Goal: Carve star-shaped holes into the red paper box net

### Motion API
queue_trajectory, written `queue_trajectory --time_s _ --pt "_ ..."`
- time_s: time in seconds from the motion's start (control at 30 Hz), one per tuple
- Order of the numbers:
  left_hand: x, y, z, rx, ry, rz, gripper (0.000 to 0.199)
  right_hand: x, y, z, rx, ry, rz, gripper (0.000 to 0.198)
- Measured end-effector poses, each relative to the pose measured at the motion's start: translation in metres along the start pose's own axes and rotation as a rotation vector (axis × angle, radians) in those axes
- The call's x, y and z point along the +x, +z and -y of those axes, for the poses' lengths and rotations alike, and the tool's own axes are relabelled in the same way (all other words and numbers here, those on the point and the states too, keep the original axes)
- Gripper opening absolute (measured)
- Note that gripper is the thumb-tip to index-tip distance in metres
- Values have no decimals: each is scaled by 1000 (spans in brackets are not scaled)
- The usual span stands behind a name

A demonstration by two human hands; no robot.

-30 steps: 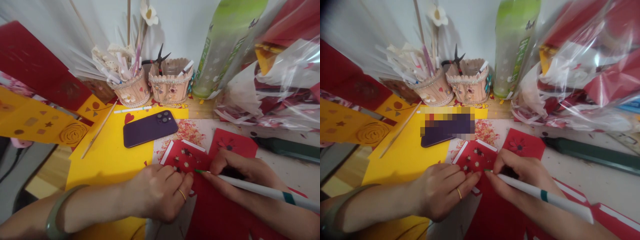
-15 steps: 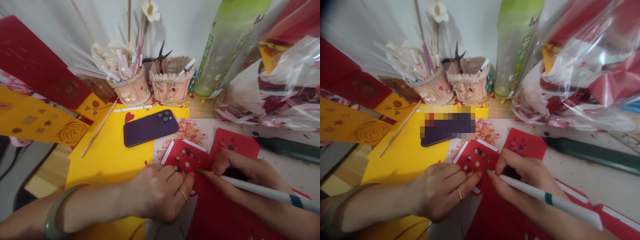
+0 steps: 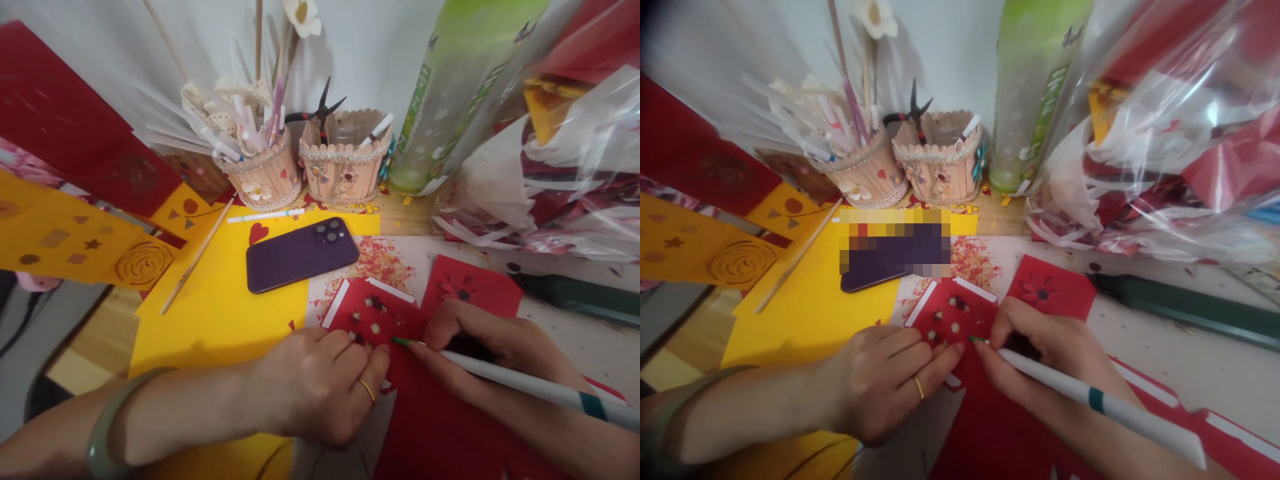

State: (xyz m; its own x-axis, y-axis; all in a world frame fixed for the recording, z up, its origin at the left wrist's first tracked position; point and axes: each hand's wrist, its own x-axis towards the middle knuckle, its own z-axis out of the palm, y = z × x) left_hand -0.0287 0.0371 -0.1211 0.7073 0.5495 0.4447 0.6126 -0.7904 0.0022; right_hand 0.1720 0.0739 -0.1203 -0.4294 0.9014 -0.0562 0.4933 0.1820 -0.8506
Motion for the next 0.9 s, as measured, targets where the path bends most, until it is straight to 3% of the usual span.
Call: queue_trajectory --time_s 0.23,0.7,0.9 --pt "1 -1 2 12 10 18 26 -2 1 4 32 60 -26 28" --pt "3 -4 3 -19 17 36 30 0 -1 -4 27 -22 58 24" --pt "4 -6 4 -40 30 44 30 -2 1 5 58 71 -13 27"
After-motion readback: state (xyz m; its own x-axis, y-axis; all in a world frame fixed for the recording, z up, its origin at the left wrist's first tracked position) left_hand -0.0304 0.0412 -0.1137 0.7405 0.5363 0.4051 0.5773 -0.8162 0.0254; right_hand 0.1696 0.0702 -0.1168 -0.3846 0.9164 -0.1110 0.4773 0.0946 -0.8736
